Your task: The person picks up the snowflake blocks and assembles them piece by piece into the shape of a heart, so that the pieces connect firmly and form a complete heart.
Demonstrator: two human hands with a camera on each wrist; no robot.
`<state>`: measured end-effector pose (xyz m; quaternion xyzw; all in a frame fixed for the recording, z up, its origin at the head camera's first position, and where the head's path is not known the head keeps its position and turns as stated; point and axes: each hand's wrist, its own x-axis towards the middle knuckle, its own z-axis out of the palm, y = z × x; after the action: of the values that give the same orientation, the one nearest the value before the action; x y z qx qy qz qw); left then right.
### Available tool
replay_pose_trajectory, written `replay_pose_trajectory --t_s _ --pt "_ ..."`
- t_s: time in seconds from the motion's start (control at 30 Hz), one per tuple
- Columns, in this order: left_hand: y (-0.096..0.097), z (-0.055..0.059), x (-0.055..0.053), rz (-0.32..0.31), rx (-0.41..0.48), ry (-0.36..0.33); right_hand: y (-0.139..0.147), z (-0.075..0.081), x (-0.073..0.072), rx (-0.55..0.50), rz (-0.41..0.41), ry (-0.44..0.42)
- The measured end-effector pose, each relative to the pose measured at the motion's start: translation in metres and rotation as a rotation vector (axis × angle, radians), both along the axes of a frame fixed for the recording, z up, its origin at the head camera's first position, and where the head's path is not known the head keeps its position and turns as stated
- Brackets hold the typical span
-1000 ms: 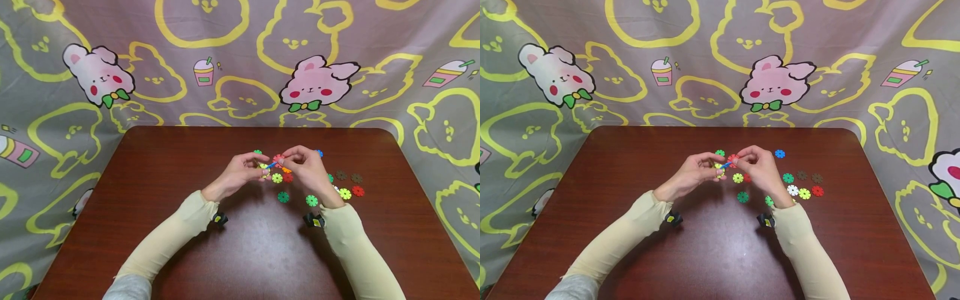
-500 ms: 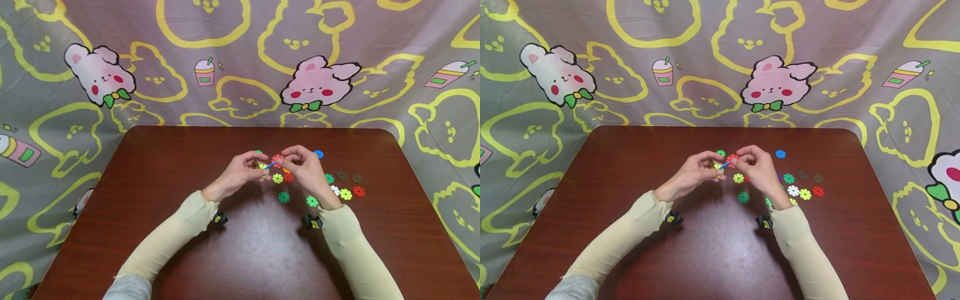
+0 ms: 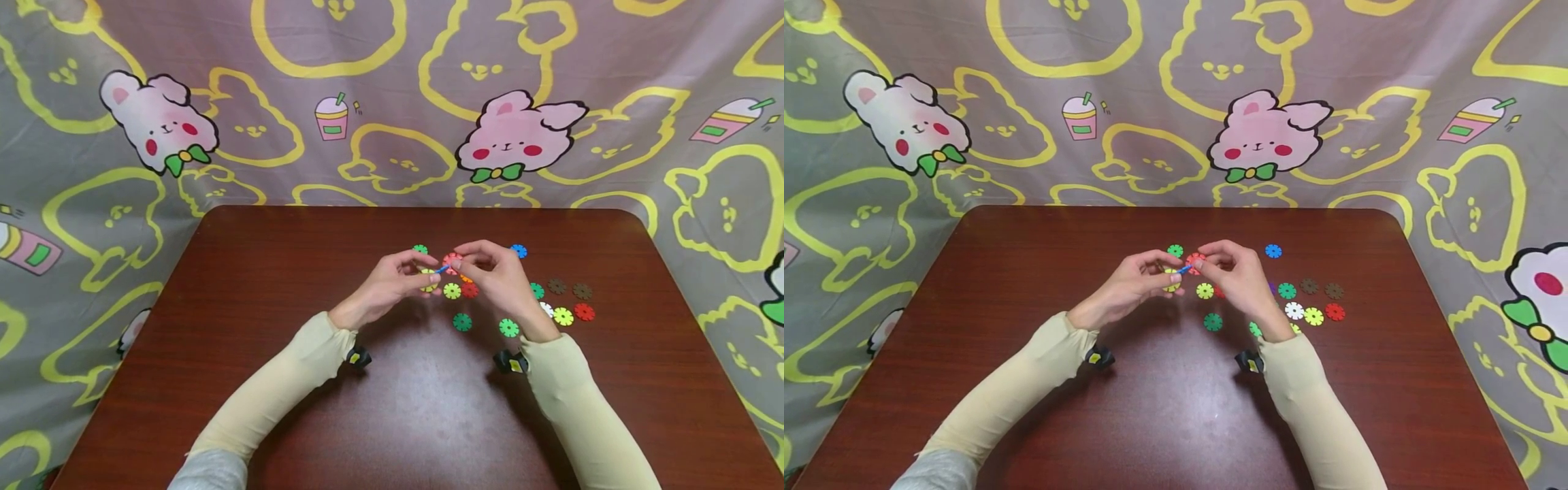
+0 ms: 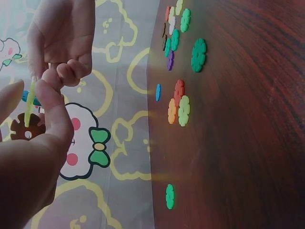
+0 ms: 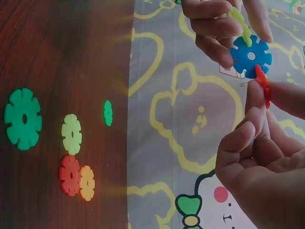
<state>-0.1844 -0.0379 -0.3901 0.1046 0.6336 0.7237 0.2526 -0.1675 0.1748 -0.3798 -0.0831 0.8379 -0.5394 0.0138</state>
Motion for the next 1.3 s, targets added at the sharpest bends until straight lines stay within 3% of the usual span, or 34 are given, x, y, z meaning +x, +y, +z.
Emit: replay_pose_trajectory --t_s 0.33,0.53,0.7,0.93,1.1,1.3 --pt "-0.003 -0.001 0.000 -0.019 0.022 -0.023 0.001 -0.001 -0.001 -0.007 0.058 -0.014" --pt "-0.006 -0.005 -0.001 -0.019 -0.017 -0.014 0.006 -0.006 -0.004 0.037 0.037 -0.045" --pt "-0.008 -0.007 -0.001 -0.007 -0.029 -0.022 0.018 -0.014 -0.008 0.179 0.040 -0.071" --pt "-0.012 -0.007 0.000 -0.020 -0.058 -0.029 0.033 -0.033 -0.009 0.430 0.113 -0.160" --pt "-0.012 -0.008 0.000 -0.034 -0.058 -0.041 0.037 -0.050 -0.010 0.518 0.132 -0.185" --pt "-0.012 -0.009 -0.001 -0.046 0.007 -0.104 0.039 -0.056 -0.010 0.597 0.113 -0.178"
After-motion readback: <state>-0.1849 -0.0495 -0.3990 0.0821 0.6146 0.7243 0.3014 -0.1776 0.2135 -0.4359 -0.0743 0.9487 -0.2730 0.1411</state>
